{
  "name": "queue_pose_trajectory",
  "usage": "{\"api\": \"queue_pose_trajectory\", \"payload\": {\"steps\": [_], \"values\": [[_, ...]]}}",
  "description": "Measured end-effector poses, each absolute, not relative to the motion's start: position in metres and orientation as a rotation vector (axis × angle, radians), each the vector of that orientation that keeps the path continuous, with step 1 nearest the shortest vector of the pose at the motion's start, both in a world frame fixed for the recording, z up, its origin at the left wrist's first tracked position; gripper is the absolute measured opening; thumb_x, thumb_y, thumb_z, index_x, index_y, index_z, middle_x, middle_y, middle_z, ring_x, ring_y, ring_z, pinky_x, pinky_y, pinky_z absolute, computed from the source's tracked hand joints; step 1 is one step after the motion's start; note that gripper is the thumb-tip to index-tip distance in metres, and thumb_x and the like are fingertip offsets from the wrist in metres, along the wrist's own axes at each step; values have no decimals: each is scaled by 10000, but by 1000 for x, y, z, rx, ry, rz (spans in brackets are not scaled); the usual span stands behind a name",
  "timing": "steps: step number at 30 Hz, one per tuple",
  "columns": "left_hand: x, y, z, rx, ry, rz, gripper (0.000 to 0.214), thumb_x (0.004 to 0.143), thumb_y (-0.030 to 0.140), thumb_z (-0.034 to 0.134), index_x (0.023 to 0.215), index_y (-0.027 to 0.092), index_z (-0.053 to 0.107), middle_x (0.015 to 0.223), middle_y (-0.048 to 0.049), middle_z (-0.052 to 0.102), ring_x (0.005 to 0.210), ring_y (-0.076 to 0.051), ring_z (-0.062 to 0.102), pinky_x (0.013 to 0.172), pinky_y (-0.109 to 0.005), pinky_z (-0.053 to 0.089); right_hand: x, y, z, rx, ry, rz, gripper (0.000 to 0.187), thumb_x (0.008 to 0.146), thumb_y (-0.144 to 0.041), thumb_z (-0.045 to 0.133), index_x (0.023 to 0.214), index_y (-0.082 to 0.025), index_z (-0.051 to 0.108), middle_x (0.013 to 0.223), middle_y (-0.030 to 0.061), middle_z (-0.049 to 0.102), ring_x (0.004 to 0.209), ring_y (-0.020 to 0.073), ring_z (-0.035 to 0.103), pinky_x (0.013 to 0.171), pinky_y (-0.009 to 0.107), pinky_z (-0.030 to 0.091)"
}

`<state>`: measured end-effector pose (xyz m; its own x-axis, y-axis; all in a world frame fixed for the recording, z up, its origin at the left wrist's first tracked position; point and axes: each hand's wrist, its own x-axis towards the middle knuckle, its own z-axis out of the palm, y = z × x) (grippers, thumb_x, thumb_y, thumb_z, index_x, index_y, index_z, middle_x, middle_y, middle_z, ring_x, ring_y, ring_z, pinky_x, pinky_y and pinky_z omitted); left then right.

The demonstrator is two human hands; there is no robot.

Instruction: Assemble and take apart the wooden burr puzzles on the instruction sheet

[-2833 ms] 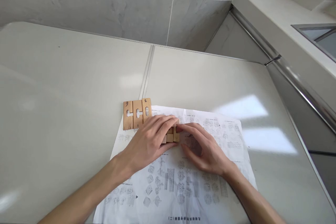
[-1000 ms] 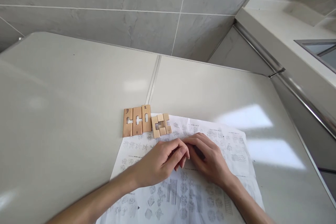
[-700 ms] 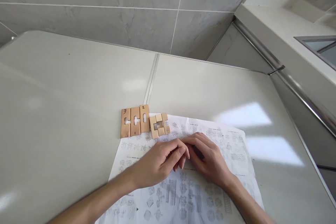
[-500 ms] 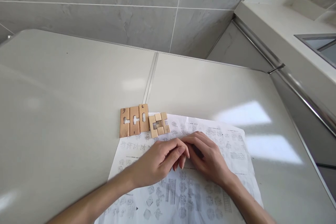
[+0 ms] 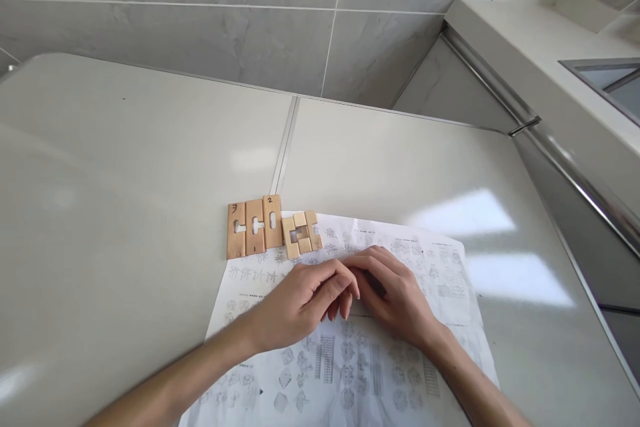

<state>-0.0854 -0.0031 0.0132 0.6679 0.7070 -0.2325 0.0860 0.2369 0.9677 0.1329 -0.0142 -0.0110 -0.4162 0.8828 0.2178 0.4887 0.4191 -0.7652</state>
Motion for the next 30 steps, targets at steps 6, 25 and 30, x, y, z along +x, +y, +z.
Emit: {"api": "queue_pose_trajectory", "payload": {"steps": [6, 25, 30], "values": [[-85, -2, 14, 1298, 763, 481, 399, 1156, 466, 395, 1007, 190, 641, 831, -22, 681, 724, -117, 587, 705, -262, 505, 133, -14, -12, -1161, -2058, 827, 290, 1069, -102, 541, 1221, -273, 719, 959, 46, 754, 858, 224, 666, 767, 411, 559], [-85, -3, 15, 1327, 782, 467, 414, 1155, 470, 382, 1007, 190, 649, 838, -30, 698, 727, -127, 601, 708, -273, 513, 133, -13, -11, -1152, -2054, 810, 299, 1063, -91, 550, 1235, -277, 710, 963, 43, 755, 856, 225, 671, 763, 411, 559], [-85, -3, 15, 1326, 789, 471, 422, 1152, 479, 382, 1005, 190, 652, 838, -37, 702, 725, -134, 603, 702, -280, 518, 132, -14, -10, -1150, -2061, 796, 297, 1067, -100, 538, 1233, -275, 712, 955, 46, 757, 845, 227, 676, 753, 411, 565]]}}
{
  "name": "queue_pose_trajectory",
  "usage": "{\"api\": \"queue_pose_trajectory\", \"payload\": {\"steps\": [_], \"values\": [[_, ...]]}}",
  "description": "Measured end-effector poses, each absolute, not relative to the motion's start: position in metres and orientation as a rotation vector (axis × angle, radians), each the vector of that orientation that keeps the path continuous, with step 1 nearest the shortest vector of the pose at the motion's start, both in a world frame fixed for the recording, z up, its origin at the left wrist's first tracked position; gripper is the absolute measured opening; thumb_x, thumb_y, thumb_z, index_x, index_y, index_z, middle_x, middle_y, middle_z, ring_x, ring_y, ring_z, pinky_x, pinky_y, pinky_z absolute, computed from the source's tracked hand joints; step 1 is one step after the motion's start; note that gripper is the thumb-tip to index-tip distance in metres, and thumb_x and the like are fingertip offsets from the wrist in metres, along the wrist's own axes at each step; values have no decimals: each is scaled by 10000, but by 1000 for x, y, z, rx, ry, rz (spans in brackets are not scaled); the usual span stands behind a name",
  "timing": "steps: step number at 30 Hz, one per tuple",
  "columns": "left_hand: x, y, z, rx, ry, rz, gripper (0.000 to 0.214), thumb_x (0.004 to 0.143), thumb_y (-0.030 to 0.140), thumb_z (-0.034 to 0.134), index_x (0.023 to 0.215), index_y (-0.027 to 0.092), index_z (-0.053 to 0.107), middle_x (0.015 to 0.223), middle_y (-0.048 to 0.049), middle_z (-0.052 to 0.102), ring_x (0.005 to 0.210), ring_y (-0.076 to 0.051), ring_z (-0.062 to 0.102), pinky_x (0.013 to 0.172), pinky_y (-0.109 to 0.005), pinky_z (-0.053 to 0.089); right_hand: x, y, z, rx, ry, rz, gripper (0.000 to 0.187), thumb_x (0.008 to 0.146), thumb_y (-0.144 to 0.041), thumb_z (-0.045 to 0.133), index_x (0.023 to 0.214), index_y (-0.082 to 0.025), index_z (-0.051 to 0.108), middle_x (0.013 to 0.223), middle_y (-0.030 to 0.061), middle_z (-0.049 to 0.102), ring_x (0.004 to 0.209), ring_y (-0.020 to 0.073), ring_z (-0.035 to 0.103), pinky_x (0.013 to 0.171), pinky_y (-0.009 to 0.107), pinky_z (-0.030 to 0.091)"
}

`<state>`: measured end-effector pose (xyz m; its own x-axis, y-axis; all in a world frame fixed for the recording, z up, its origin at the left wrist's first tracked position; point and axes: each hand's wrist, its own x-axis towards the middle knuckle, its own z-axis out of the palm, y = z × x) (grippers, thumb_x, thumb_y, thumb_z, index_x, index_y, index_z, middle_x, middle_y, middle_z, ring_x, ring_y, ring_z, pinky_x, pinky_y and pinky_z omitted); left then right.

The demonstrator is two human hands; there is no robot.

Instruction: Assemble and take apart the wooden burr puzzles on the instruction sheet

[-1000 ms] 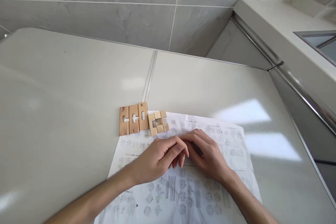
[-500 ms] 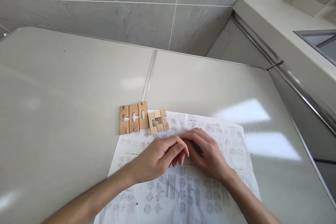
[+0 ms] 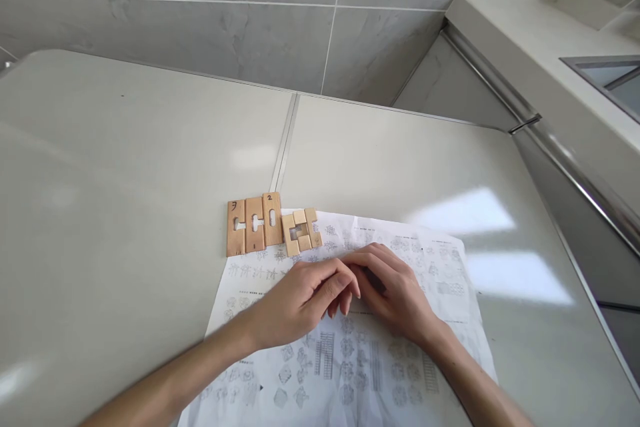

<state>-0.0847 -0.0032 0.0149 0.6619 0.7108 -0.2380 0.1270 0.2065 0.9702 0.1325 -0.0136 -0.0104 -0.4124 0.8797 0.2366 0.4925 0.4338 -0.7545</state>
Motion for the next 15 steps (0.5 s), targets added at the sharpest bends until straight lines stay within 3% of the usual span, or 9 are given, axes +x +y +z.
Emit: {"api": "queue_pose_trajectory", "payload": {"steps": [15], "values": [[-85, -3, 14, 1321, 778, 463, 394, 1157, 460, 389, 1015, 197, 646, 849, -22, 698, 738, -121, 599, 706, -261, 509, 133, -14, -11, -1151, -2052, 813, 296, 1066, -87, 554, 1232, -275, 711, 968, 40, 758, 861, 219, 666, 765, 409, 553]]}}
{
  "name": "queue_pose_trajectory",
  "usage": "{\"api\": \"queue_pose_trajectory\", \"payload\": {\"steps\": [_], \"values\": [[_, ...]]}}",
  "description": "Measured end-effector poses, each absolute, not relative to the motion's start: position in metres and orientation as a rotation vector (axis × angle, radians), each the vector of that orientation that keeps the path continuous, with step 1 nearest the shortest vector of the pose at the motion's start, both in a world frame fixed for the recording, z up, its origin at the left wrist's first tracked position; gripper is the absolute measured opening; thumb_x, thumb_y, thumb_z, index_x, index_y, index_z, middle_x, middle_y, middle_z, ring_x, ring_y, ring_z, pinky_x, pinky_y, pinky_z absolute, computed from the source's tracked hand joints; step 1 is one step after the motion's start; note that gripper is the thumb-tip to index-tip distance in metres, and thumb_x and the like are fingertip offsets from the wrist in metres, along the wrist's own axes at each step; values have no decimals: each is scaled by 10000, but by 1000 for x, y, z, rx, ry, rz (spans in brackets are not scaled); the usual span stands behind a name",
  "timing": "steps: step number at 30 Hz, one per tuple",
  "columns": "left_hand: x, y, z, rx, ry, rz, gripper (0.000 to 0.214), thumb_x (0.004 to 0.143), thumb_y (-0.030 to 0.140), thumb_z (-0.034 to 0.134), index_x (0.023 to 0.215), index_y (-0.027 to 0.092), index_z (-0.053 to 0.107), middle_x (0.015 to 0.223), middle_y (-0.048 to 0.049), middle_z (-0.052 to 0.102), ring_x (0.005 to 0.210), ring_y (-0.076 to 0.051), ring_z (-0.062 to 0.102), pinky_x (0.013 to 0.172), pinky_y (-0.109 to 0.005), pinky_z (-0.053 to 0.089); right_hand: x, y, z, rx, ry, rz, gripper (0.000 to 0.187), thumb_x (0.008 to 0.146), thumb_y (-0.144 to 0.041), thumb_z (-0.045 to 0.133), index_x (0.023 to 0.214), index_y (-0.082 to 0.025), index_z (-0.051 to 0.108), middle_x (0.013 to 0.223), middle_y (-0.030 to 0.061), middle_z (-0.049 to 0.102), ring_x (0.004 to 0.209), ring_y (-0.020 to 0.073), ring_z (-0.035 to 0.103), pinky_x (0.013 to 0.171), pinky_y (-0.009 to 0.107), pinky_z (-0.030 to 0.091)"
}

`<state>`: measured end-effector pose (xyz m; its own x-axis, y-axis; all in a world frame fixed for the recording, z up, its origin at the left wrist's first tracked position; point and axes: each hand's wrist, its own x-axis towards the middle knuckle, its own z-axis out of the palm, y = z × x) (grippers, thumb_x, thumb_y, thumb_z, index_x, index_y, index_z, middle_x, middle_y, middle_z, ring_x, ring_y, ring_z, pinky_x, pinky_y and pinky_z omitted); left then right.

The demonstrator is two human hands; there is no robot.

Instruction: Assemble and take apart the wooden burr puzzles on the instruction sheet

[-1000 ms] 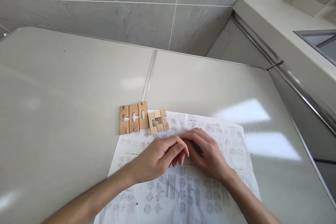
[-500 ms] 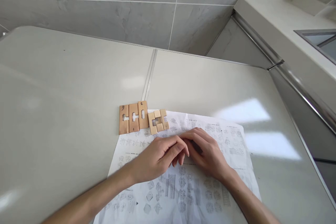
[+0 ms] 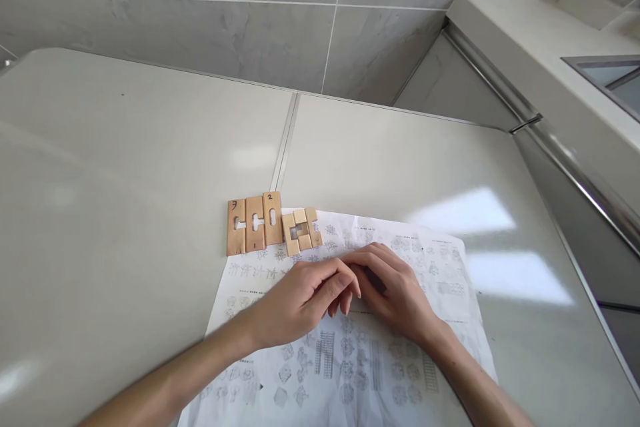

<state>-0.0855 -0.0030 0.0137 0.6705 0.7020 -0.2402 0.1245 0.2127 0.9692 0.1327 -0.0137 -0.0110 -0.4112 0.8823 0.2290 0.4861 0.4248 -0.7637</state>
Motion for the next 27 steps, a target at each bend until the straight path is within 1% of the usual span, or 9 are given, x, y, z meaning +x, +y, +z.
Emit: {"api": "queue_pose_trajectory", "payload": {"steps": [17, 27], "values": [[-86, -3, 13, 1323, 775, 457, 383, 1159, 456, 392, 1017, 203, 642, 854, -6, 692, 750, -108, 598, 711, -247, 507, 133, -14, -11, -1163, -2059, 809, 278, 1078, -121, 538, 1228, -272, 716, 957, 46, 758, 853, 227, 675, 760, 411, 555], [-86, -4, 13, 1325, 781, 453, 378, 1157, 462, 394, 1021, 211, 642, 861, 0, 694, 755, -106, 601, 705, -244, 508, 133, -14, -12, -1160, -2050, 817, 288, 1071, -103, 551, 1229, -280, 714, 972, 36, 759, 863, 220, 671, 774, 408, 552]]}}
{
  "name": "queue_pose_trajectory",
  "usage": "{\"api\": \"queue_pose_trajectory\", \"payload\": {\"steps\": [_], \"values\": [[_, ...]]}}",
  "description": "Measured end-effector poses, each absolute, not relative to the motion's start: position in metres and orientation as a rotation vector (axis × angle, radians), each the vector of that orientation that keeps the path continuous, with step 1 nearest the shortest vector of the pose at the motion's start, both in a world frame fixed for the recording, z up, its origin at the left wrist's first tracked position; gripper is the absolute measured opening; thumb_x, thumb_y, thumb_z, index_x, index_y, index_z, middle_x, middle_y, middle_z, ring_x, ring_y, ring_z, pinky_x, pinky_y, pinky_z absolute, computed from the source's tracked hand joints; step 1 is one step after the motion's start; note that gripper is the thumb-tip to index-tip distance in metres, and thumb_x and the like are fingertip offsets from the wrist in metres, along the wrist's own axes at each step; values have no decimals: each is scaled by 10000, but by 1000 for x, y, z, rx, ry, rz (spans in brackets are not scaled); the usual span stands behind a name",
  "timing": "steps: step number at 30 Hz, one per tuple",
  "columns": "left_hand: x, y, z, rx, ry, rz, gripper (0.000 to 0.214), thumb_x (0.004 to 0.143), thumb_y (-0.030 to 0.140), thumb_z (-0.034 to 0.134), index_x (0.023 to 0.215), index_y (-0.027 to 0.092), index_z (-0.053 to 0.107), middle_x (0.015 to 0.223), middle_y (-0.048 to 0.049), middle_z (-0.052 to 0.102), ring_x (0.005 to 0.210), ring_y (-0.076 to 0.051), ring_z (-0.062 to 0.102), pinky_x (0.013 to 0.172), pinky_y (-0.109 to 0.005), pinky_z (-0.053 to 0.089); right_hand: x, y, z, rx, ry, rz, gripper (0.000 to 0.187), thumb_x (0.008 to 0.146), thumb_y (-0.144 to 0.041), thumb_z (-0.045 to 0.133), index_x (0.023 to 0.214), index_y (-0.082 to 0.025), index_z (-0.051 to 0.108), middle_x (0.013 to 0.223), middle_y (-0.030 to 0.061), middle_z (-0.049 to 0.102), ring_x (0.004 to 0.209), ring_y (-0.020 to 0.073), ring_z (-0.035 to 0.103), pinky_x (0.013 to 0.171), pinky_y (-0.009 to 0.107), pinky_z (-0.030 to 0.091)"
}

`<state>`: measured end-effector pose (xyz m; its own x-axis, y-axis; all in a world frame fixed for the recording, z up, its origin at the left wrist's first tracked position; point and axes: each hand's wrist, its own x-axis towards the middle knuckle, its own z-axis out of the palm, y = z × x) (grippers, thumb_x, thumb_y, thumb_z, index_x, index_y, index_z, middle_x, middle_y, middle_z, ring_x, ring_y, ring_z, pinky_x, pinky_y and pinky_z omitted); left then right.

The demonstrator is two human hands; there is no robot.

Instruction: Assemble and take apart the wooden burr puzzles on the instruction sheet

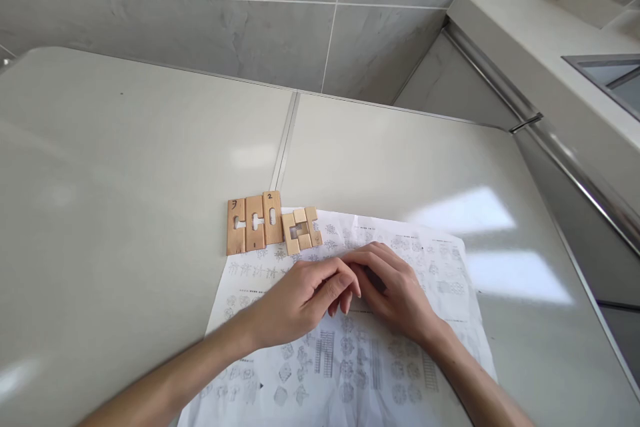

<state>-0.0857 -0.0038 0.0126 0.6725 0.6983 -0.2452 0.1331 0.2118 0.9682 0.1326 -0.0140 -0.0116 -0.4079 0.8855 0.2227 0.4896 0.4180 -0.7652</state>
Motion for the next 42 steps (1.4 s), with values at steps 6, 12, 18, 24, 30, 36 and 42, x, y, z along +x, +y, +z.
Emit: {"api": "queue_pose_trajectory", "payload": {"steps": [6, 12, 18, 24, 30, 36, 42], "values": [[-86, -4, 12, 1330, 778, 459, 374, 1155, 459, 402, 1012, 207, 639, 869, -6, 699, 757, -112, 609, 704, -253, 511, 133, -14, -11, -1162, -2051, 816, 292, 1068, -101, 548, 1224, -283, 715, 968, 39, 758, 864, 228, 676, 770, 409, 550], [-85, -3, 13, 1357, 781, 468, 365, 1150, 446, 413, 988, 201, 628, 873, -10, 700, 749, -115, 612, 690, -262, 514, 133, -14, -13, -1167, -2039, 827, 277, 1062, -99, 556, 1194, -291, 707, 971, 22, 755, 860, 216, 671, 772, 399, 550], [-94, -4, 20, 1594, 794, 526, 219, 1115, 375, 537, 1018, 221, 658, 821, 21, 706, 707, -108, 636, 592, -229, 482, 134, -14, -14, -1203, -2017, 840, 210, 1068, -132, 542, 1115, -266, 697, 955, 31, 756, 872, 221, 682, 775, 402, 559], [-145, 20, 26, 2337, 988, 1014, 71, 1040, 211, 671, 972, 228, 664, 786, 38, 691, 707, -127, 608, 680, -279, 508, 135, -13, -16, -1196, -2042, 811, 233, 1069, -136, 515, 1163, -258, 689, 1000, 55, 766, 930, 235, 699, 802, 410, 571], [-195, 41, 15, 2470, 1361, 648, 687, 882, 630, 798, 1397, 234, 575, 1459, -123, 615, 1362, -350, 531, 1116, -539, 496, 135, -13, -15, -1189, -2029, 818, 233, 1063, -143, 513, 1153, -258, 694, 998, 58, 768, 937, 241, 708, 799, 413, 581], [-197, 50, 2, 2362, 1423, 482, 956, 860, 703, 777, 1603, 261, 370, 1643, -130, 472, 1498, -374, 446, 1224, -569, 420, 135, -12, -15, -1188, -2009, 830, 235, 1049, -127, 529, 1144, -258, 699, 998, 53, 765, 946, 236, 709, 802, 409, 582], [-192, 52, 5, 2305, 1439, 468, 822, 904, 651, 747, 1564, 266, 445, 1566, -114, 555, 1399, -350, 531, 1132, -528, 505, 135, -11, -14, -1176, -1991, 828, 242, 1038, -111, 533, 1136, -250, 705, 979, 46, 765, 932, 226, 710, 803, 397, 579]]}}
